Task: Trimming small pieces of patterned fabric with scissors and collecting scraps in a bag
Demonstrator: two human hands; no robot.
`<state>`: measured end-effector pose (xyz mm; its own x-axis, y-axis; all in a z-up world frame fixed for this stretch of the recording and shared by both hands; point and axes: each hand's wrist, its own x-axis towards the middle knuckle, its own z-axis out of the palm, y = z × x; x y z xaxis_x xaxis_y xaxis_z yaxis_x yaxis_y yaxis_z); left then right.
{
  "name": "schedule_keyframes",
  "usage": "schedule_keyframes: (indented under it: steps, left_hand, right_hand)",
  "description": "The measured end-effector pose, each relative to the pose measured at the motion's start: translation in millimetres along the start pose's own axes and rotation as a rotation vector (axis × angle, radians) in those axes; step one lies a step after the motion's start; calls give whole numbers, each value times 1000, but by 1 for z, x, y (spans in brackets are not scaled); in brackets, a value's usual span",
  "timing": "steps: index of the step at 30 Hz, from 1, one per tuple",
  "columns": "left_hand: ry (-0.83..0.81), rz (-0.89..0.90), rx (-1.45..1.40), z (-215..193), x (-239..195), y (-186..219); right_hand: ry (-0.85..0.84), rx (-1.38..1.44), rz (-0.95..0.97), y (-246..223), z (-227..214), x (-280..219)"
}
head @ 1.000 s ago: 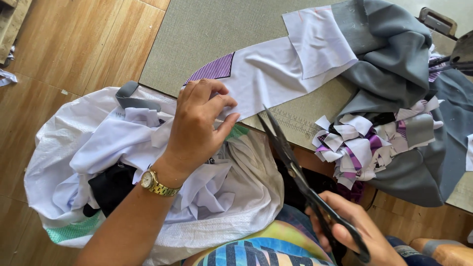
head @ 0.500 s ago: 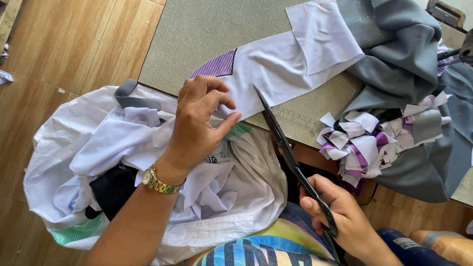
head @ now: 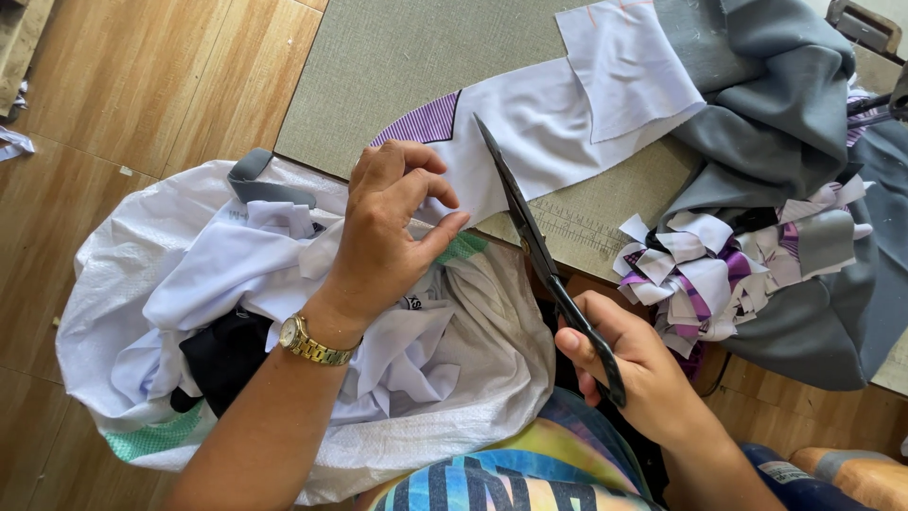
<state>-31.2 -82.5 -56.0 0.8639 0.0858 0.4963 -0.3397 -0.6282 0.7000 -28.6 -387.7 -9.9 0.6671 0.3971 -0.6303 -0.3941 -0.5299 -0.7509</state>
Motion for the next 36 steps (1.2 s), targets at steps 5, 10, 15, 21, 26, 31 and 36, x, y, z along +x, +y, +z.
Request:
schedule_keyframes:
  steps: [5,10,15,21,26,31,36]
  left_hand:
    - [9,2,0,0,1,1]
    - [14,17,17,-1,1,4]
    - [-20,42,73,-4,2,2]
    - [-65,61,-34,-12,9,-26]
    - [-240,84,-28,-28,45,-28]
    - [-461,-63,-103,-42,99,-21]
    - [-780,-319,51,-57,142,-1]
  right_hand:
    - [-11,49,-22,-2,-1,1]
    - [-21,136,-13,-28,5,13]
    - [39,58,-38,-39,7,25]
    - [82,166,-295,-25,-2,28]
    - [67,59,-274,-10,-17,0]
    - [-110,134,-211,20,-47,-35]
    - [-146,-100,-9,28,-53,-55]
